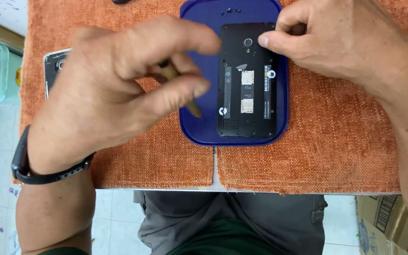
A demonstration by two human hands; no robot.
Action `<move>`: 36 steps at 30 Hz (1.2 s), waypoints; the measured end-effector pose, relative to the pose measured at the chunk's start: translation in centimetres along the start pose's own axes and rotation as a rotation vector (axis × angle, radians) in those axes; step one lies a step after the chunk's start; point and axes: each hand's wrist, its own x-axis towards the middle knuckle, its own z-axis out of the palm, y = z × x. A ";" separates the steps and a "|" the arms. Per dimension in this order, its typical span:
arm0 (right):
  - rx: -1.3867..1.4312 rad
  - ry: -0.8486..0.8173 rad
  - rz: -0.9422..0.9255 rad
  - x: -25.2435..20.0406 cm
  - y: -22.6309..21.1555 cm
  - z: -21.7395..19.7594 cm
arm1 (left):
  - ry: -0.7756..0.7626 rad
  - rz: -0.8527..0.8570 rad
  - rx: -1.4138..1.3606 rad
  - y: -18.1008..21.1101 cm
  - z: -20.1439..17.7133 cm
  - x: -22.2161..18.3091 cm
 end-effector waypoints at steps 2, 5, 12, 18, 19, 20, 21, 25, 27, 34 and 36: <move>0.000 0.021 -0.027 0.1 0.5 0.3 | -0.026 0.005 -0.066 0.4 0.1 0.2; -0.038 0.019 -0.015 0.4 1.3 0.8 | -0.116 0.052 -0.142 0.8 0.5 0.4; -0.036 0.011 -0.042 0.3 0.7 0.4 | -0.143 0.148 -0.105 0.9 0.9 0.3; -0.034 0.008 -0.024 0.2 0.6 0.4 | -0.163 0.160 -0.126 0.8 1.6 0.3; -0.042 0.007 -0.024 0.2 0.6 0.4 | -0.157 0.184 -0.127 0.7 1.7 0.3; -0.042 0.007 -0.024 0.1 0.5 0.4 | -0.157 0.183 -0.128 0.8 1.7 0.2; -0.032 0.000 -0.027 0.1 0.3 0.3 | -0.155 0.184 -0.131 0.9 1.7 0.2; -0.036 0.003 -0.044 0.1 0.5 0.3 | -0.165 0.189 -0.160 0.8 1.8 0.3; -0.013 0.004 -0.044 0.2 0.6 0.4 | -0.166 0.199 -0.134 0.8 1.9 0.2; 0.005 -0.033 0.013 0.0 -0.3 -0.1 | -0.123 0.263 -0.102 1.1 2.0 -0.2; 0.006 -0.029 0.002 0.0 -0.2 -0.1 | -0.118 0.289 -0.131 1.6 2.0 -0.1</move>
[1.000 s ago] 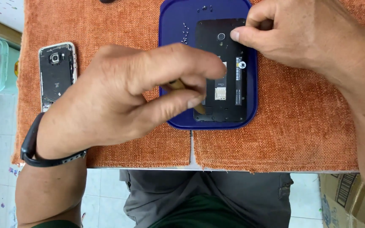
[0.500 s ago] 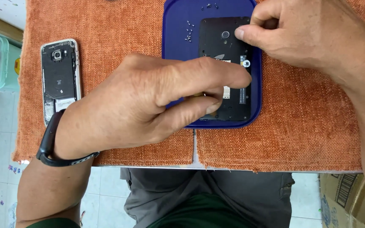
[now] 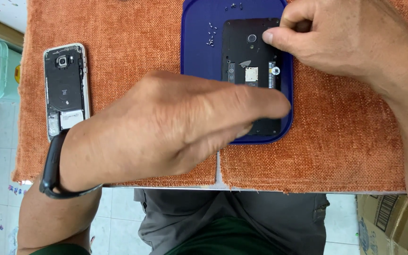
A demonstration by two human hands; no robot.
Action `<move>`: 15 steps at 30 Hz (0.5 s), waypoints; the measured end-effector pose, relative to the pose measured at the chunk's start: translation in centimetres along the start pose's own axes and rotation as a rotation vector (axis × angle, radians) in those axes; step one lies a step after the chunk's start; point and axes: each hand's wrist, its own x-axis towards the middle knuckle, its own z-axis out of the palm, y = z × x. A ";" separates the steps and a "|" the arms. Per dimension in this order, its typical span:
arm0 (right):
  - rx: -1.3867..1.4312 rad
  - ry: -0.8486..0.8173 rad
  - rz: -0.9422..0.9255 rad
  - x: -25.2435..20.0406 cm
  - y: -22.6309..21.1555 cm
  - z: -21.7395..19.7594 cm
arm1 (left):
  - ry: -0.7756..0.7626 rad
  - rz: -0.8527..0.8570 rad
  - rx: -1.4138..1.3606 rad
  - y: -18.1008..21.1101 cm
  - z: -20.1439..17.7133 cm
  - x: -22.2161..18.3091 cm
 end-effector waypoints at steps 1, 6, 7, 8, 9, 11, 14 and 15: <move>0.001 0.005 -0.011 0.0 0.0 0.0 | 0.007 0.029 -0.026 0.2 0.0 0.1; 0.000 0.017 0.011 0.0 0.2 0.3 | -0.057 -0.031 0.023 0.6 0.1 -0.2; 0.010 0.021 0.012 0.0 0.2 0.3 | -0.062 -0.046 0.055 0.7 0.2 -0.2; 0.009 0.020 0.011 0.1 0.2 0.3 | -0.061 -0.047 0.056 0.7 0.2 -0.3; -0.007 0.004 0.051 0.1 0.1 0.3 | -0.089 -0.043 0.087 0.7 0.2 -0.3; -0.024 -0.012 0.091 0.2 0.2 0.4 | -0.116 -0.038 0.118 0.8 0.0 -0.4; -0.039 0.011 0.049 0.2 0.3 0.4 | -0.197 -0.063 0.106 1.1 -0.2 -0.4; -0.008 0.006 0.055 0.1 0.1 0.4 | -0.210 -0.091 0.122 1.1 -0.1 -0.4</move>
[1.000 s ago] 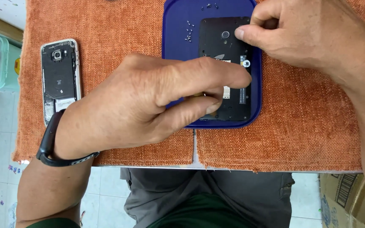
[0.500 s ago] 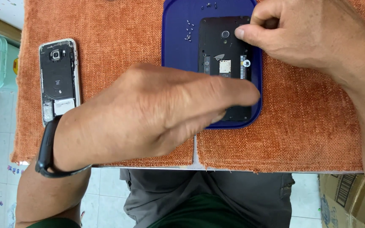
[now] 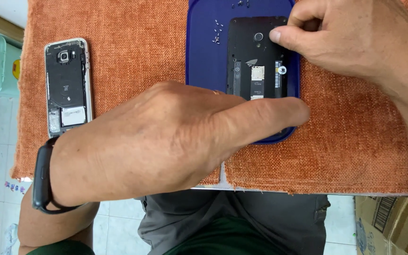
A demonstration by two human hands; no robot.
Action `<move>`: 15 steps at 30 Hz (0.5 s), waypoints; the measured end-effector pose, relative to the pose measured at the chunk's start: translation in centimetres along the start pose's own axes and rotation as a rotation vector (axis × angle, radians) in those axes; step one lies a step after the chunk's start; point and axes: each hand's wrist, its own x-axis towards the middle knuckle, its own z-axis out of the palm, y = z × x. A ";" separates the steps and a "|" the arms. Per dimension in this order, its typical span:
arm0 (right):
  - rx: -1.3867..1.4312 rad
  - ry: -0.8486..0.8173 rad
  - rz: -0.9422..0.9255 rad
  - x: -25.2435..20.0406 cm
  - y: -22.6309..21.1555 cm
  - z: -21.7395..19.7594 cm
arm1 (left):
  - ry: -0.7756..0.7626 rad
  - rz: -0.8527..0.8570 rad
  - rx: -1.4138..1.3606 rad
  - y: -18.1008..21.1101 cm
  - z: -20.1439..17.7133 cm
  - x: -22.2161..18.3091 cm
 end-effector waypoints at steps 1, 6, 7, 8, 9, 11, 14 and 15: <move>0.031 -0.006 0.005 -0.1 -0.2 0.0 | -0.014 -0.031 0.013 0.1 0.1 0.0; 0.046 0.022 -0.032 0.0 0.1 0.3 | 0.035 0.022 0.057 0.2 0.5 -0.2; 0.047 0.034 -0.057 0.0 0.2 0.4 | 0.059 0.036 0.052 0.3 0.5 -0.1; 0.045 0.034 -0.058 0.0 0.2 0.4 | 0.061 0.036 0.052 0.2 0.4 0.1; 0.038 0.034 -0.048 0.0 0.1 0.4 | 0.079 0.041 0.091 0.1 0.3 0.3; 0.030 0.037 -0.039 0.1 0.2 0.5 | 0.097 0.047 0.132 0.0 0.3 0.7; 0.008 0.071 -0.090 0.2 0.7 0.6 | 0.188 0.003 0.179 0.1 0.7 1.4; -0.010 0.090 -0.121 0.2 0.9 0.7 | 0.175 0.014 0.155 0.1 0.8 1.5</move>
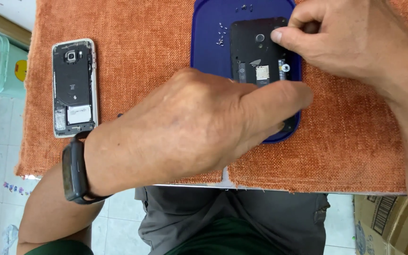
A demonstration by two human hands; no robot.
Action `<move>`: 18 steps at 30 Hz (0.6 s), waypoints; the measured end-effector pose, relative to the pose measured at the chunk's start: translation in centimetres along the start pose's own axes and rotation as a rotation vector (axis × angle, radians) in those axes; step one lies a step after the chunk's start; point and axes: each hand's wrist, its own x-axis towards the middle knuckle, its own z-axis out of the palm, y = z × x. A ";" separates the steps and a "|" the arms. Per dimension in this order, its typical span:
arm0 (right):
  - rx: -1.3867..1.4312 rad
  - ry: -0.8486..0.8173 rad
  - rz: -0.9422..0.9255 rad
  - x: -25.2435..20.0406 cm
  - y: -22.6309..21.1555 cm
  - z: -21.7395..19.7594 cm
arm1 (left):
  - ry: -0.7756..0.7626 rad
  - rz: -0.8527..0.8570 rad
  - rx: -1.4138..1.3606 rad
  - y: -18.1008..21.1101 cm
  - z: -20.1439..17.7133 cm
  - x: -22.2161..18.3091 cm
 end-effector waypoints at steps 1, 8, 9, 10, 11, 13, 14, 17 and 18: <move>-0.018 0.018 -0.032 0.0 0.2 0.1 | -0.013 0.010 -0.025 0.0 0.2 0.1; 0.003 -0.027 0.029 0.1 -0.5 -0.5 | -0.136 0.031 -0.161 0.5 -1.0 1.2; 0.036 -0.017 0.018 0.1 -0.6 -0.6 | -0.091 0.025 -0.114 0.4 -1.0 1.6; 0.069 -0.007 0.006 0.1 -0.7 -0.6 | -0.046 0.019 -0.067 0.2 -0.9 2.0; 0.068 -0.004 0.009 0.2 -0.6 -0.7 | -0.046 0.023 -0.066 0.1 -0.8 2.2; 0.042 -0.006 -0.022 0.2 -0.4 -0.7 | 0.057 0.125 -0.021 -0.1 -0.4 2.8; 0.040 -0.001 -0.013 0.3 -0.3 -0.7 | 0.055 0.135 -0.023 -0.1 -0.7 2.8; 0.026 0.025 -0.005 0.4 0.2 -0.6 | -0.063 0.108 -0.304 0.0 -1.1 2.6; 0.032 0.026 -0.030 0.4 0.3 -0.5 | -0.134 0.056 -0.283 -0.1 -1.1 2.1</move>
